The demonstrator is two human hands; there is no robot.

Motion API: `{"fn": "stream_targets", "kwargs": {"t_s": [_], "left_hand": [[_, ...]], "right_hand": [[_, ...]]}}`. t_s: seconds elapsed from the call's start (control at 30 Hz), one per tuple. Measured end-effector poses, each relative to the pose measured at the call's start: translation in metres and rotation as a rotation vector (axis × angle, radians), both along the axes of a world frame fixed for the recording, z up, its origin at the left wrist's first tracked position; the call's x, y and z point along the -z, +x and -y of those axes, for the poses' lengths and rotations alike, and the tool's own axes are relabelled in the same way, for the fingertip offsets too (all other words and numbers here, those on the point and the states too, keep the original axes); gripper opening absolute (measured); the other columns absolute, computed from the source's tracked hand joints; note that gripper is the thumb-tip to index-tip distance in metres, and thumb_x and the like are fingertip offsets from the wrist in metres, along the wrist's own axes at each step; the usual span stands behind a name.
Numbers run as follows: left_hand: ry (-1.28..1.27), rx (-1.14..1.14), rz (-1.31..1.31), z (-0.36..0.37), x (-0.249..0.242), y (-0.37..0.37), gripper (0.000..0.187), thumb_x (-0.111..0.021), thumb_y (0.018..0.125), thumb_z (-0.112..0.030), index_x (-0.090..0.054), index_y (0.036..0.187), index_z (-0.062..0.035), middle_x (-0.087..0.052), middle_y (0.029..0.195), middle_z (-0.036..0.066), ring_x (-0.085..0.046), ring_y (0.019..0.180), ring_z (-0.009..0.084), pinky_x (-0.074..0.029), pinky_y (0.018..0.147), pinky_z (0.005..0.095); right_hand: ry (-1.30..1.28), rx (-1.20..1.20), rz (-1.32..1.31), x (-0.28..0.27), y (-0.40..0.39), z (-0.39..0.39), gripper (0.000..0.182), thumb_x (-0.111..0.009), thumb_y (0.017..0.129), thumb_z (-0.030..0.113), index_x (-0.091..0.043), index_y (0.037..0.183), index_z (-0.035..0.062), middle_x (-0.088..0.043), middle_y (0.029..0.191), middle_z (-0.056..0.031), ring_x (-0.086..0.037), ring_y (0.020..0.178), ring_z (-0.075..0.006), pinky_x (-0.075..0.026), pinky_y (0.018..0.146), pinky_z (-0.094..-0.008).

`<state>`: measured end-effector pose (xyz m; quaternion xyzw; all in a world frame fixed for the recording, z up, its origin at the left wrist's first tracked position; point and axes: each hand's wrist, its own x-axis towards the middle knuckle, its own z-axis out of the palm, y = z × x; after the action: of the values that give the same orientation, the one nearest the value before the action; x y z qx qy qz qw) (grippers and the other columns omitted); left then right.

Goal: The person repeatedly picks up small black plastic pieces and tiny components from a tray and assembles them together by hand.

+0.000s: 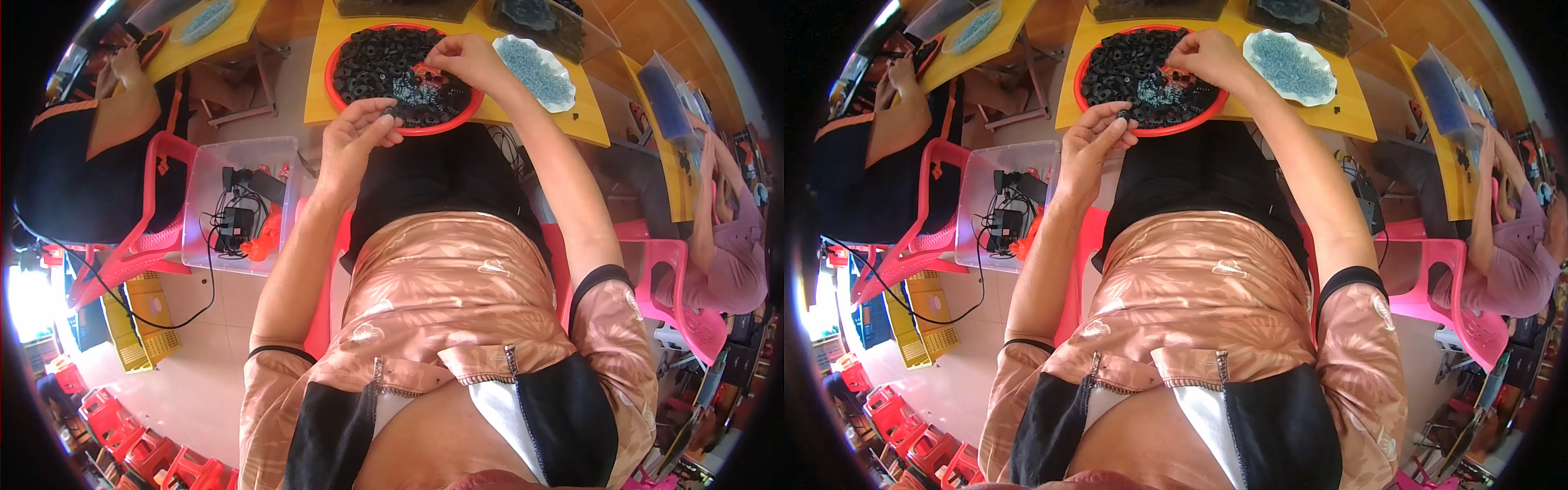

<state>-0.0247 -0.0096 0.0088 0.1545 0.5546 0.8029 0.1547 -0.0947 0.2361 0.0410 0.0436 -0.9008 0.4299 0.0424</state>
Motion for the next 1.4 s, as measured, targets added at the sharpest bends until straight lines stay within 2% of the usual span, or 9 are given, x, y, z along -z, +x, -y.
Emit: {"fn": "stream_targets", "kwargs": {"t_s": [0.07,0.2,0.43,0.53,0.63,0.73,0.93,1.13,1.4], "left_hand": [[0.034,0.004,0.029,0.0,0.0,0.0,0.026,-0.059,0.092,-0.011,-0.057,0.116,-0.0003,-0.065,0.094,0.008,-0.061,0.077,0.0097,-0.049,0.072,0.0212],[0.067,0.004,0.066,0.002,0.005,-0.003,0.026,-0.058,0.094,-0.016,-0.057,0.115,-0.0004,-0.065,0.092,0.007,-0.06,0.076,0.0093,-0.049,0.071,0.0207],[0.156,0.005,0.129,0.002,0.006,-0.004,0.022,-0.056,0.095,-0.016,-0.058,0.112,-0.0013,-0.063,0.087,0.005,-0.056,0.072,0.0087,-0.047,0.069,0.0212],[0.128,0.057,0.102,0.003,0.006,-0.004,0.02,-0.055,0.095,-0.016,-0.059,0.11,-0.0021,-0.062,0.086,0.004,-0.055,0.072,0.0085,-0.047,0.068,0.0211],[0.117,0.092,0.077,0.001,0.004,-0.001,0.019,-0.055,0.095,-0.016,-0.059,0.108,-0.0029,-0.062,0.085,0.004,-0.055,0.072,0.0082,-0.046,0.067,0.021],[0.131,0.069,0.083,0.001,0.005,-0.001,0.018,-0.055,0.095,-0.016,-0.059,0.107,-0.0034,-0.062,0.085,0.004,-0.055,0.071,0.0081,-0.046,0.067,0.021],[0.161,0.087,0.078,0.002,0.005,-0.002,0.015,-0.055,0.095,-0.017,-0.059,0.102,-0.0042,-0.062,0.084,0.003,-0.054,0.07,0.0075,-0.045,0.065,0.0199],[0.058,0.053,0.023,-0.001,0.001,0.0,0.014,-0.057,0.094,-0.016,-0.057,0.103,-0.0058,-0.062,0.082,0.002,-0.054,0.068,0.0065,-0.044,0.063,0.0191],[0.078,0.018,-0.013,-0.002,0.001,0.0,0.015,-0.059,0.093,-0.015,-0.056,0.105,-0.0061,-0.06,0.08,0.0,-0.054,0.067,0.0063,-0.044,0.063,0.0193]], "right_hand": [[-0.349,-0.055,0.029,-0.015,0.024,0.023,0.018,-0.072,0.076,0.019,-0.073,0.087,0.0045,-0.066,0.072,-0.0027,-0.056,0.061,-0.0076,-0.044,0.058,-0.0218],[-0.663,-0.196,0.109,-0.026,0.062,0.062,0.018,-0.07,0.081,0.017,-0.07,0.094,0.004,-0.061,0.073,0.0049,-0.044,0.06,-0.0026,-0.034,0.055,-0.0182],[-0.674,-0.184,0.109,-0.008,0.081,0.078,0.015,-0.069,0.084,0.016,-0.07,0.094,0.0051,-0.06,0.075,0.0059,-0.043,0.062,-0.0022,-0.034,0.056,-0.0181],[-0.694,-0.159,-0.016,-0.006,0.083,0.079,0.016,-0.069,0.084,0.016,-0.07,0.095,0.0051,-0.059,0.075,0.0064,-0.042,0.062,-0.002,-0.033,0.056,-0.0177],[-0.734,-0.154,0.044,-0.005,0.082,0.076,0.018,-0.07,0.083,0.013,-0.069,0.097,0.0014,-0.068,0.086,-0.0018,-0.058,0.08,-0.0057,-0.046,0.072,-0.0197],[-0.792,-0.145,0.064,-0.006,0.087,0.081,0.019,-0.07,0.083,0.013,-0.069,0.098,0.0008,-0.067,0.086,-0.0023,-0.059,0.082,-0.0057,-0.047,0.076,-0.0207],[-0.679,-0.147,-0.08,0.002,0.087,0.077,0.015,-0.069,0.084,0.014,-0.068,0.091,0.0003,-0.066,0.082,0.0001,-0.058,0.071,-0.0035,-0.047,0.065,-0.0196],[-0.287,-0.164,-0.201,-0.012,0.091,0.071,0.017,-0.07,0.079,0.014,-0.065,0.084,-0.0006,-0.062,0.074,-0.003,-0.056,0.059,-0.0062,-0.044,0.054,-0.0233],[-0.114,-0.16,-0.27,-0.018,0.096,0.071,0.018,-0.07,0.078,0.014,-0.065,0.086,-0.0009,-0.063,0.073,-0.0069,-0.058,0.058,-0.0106,-0.046,0.055,-0.0253]]}}
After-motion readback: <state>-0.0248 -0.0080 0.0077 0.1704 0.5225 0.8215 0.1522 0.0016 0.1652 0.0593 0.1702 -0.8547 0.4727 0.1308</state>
